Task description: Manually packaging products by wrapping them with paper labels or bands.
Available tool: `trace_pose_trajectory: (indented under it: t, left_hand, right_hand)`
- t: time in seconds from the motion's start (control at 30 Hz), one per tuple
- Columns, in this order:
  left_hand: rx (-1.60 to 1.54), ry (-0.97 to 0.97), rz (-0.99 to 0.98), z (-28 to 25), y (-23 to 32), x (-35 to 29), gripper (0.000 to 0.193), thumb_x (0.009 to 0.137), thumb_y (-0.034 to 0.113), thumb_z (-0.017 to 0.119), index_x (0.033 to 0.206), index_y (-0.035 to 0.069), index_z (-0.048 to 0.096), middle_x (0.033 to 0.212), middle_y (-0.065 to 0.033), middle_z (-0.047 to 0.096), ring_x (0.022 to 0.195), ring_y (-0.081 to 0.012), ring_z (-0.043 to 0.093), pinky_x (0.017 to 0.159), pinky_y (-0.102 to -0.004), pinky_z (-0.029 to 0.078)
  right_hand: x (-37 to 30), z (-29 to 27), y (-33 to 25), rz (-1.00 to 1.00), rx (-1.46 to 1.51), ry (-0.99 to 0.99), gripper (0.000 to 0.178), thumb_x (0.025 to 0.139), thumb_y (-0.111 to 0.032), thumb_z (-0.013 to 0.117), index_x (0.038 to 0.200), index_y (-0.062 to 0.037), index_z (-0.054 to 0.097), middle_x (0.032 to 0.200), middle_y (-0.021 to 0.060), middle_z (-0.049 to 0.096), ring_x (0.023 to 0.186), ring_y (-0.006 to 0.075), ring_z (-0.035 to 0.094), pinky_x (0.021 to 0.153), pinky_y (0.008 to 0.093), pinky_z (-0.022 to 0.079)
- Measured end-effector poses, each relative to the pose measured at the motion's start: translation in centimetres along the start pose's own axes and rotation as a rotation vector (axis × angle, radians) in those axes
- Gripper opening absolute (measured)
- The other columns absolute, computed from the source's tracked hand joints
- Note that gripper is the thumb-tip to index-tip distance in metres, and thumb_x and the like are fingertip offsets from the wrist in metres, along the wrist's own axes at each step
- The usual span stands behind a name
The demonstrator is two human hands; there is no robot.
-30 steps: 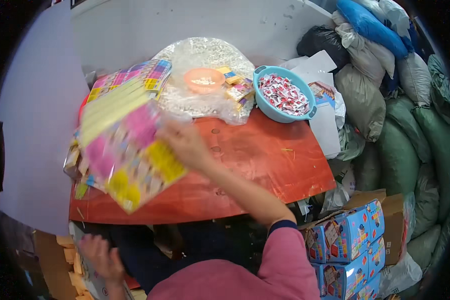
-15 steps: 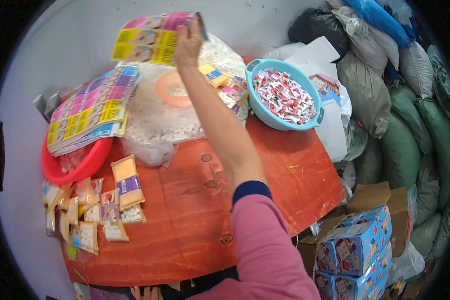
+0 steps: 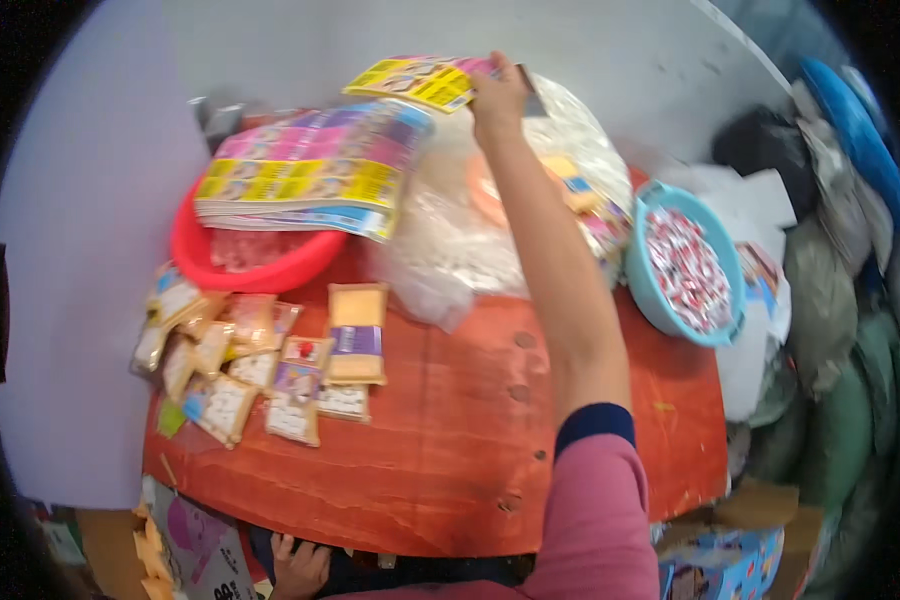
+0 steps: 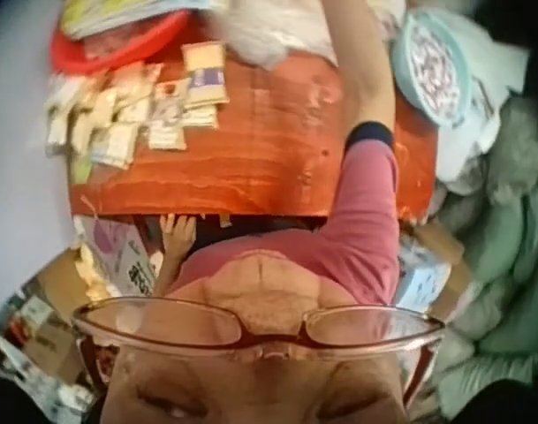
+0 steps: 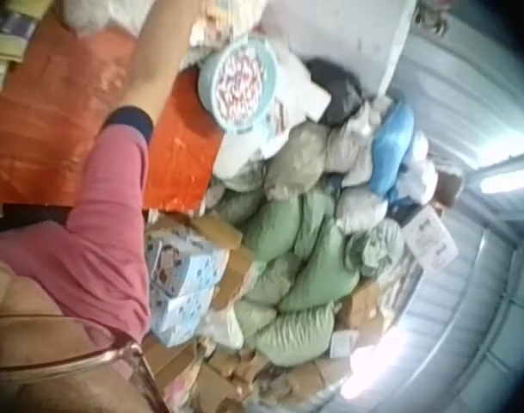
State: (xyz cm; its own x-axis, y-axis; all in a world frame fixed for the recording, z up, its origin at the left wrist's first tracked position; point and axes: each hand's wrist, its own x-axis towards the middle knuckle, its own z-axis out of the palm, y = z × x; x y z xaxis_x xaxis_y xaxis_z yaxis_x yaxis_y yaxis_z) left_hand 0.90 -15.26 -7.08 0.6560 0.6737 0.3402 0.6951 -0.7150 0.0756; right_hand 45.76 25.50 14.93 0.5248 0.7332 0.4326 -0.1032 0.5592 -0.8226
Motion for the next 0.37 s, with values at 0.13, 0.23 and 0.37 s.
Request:
trace_pose_trajectory:
  t: [0.13, 0.23, 0.37]
  left_hand:
    - [-0.008, 0.068, -0.033, 0.3, 0.4, -1.0, 0.002, 0.078, 0.01, 0.062, 0.079, 0.01, 0.06, 0.088, -0.0095, 0.052, 0.107, -0.0297, 0.043, 0.089, -0.051, 0.038]
    - [-0.05, 0.052, -0.028, 0.9, 0.2, -2.3, 0.004, 0.078, 0.011, 0.063, 0.082, 0.01, 0.062, 0.091, -0.009, 0.052, 0.11, -0.0296, 0.042, 0.092, -0.0522, 0.037]
    - [-0.06, 0.083, 0.01, 1.2, -0.1, -2.2, 0.008, 0.079, 0.012, 0.063, 0.087, 0.011, 0.064, 0.094, -0.0092, 0.053, 0.11, -0.0302, 0.042, 0.091, -0.053, 0.036]
  right_hand:
    - [0.5, 7.1, -3.1, -0.157, 0.339, -0.255, 0.044, 0.086, 0.007, 0.048, 0.129, -0.0004, 0.038, 0.115, 0.015, 0.051, 0.099, 0.0232, 0.057, 0.085, 0.0355, 0.051]
    - [0.1, 10.1, -3.9, -0.216, 0.515, -0.442, 0.04, 0.086, 0.006, 0.048, 0.125, -0.0011, 0.041, 0.112, 0.0141, 0.053, 0.099, 0.023, 0.058, 0.085, 0.0351, 0.051]
    - [-4.0, 12.3, -0.3, -0.04, 0.166, -0.446, 0.051, 0.085, 0.003, 0.054, 0.133, -0.0018, 0.036, 0.125, 0.0152, 0.049, 0.114, 0.0282, 0.052, 0.094, 0.0334, 0.046]
